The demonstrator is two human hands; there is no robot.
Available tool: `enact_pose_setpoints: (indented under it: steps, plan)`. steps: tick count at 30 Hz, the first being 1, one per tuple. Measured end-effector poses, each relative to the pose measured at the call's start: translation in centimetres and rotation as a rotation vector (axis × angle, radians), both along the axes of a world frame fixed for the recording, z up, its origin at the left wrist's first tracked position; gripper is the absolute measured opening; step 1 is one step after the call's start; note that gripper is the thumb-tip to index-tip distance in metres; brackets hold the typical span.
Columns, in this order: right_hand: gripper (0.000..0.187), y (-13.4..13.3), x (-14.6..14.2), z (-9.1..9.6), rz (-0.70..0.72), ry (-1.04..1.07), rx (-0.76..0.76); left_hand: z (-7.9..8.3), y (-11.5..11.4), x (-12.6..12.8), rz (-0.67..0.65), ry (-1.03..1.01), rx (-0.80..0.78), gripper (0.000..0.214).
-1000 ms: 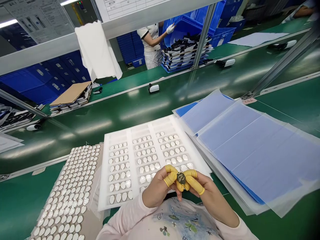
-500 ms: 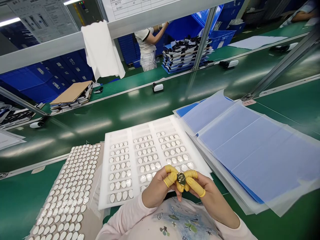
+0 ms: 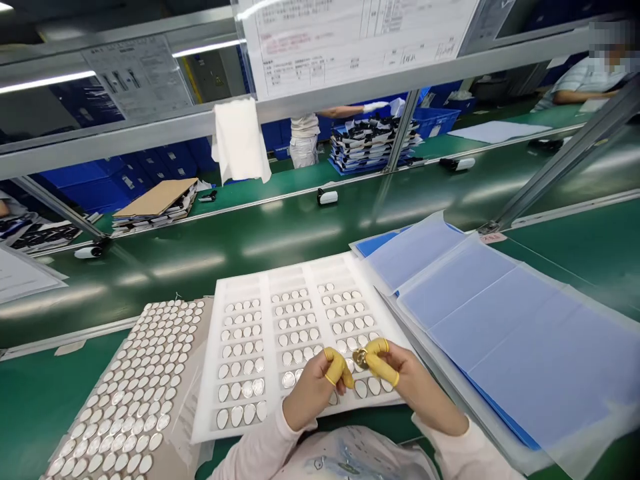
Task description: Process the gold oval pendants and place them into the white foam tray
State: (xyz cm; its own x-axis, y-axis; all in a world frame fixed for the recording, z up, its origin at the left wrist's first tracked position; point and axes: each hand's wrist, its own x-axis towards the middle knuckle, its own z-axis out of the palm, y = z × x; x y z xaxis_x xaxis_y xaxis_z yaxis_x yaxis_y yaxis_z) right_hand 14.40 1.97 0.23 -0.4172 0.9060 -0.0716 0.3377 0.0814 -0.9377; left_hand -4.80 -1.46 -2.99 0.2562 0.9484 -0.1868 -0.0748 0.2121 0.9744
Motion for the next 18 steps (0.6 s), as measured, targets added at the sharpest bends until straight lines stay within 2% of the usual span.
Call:
enact_pose_setpoints:
  steps: [3,5,7,11,18]
  plan:
    - [0.034,5.4,0.2,-0.7,-0.054,-0.275,0.148,-3.1,0.3,-0.3,0.094,0.199,0.010,0.038]
    - [0.027,9.2,-0.3,-1.0,-0.090,-0.451,0.220,-4.8,0.4,-0.2,0.121,0.242,0.003,0.032]
    - [0.022,12.6,-1.2,-1.2,-0.087,-0.624,0.268,-5.7,0.3,0.0,0.133,0.239,0.001,0.025]
    - [0.032,16.7,-3.6,-2.0,0.007,-0.881,0.323,-6.0,0.3,0.3,0.152,0.176,-0.021,0.020]
    - [0.035,18.1,-5.8,-2.9,0.125,-1.060,0.344,-5.2,0.5,0.4,0.126,0.159,-0.019,0.030]
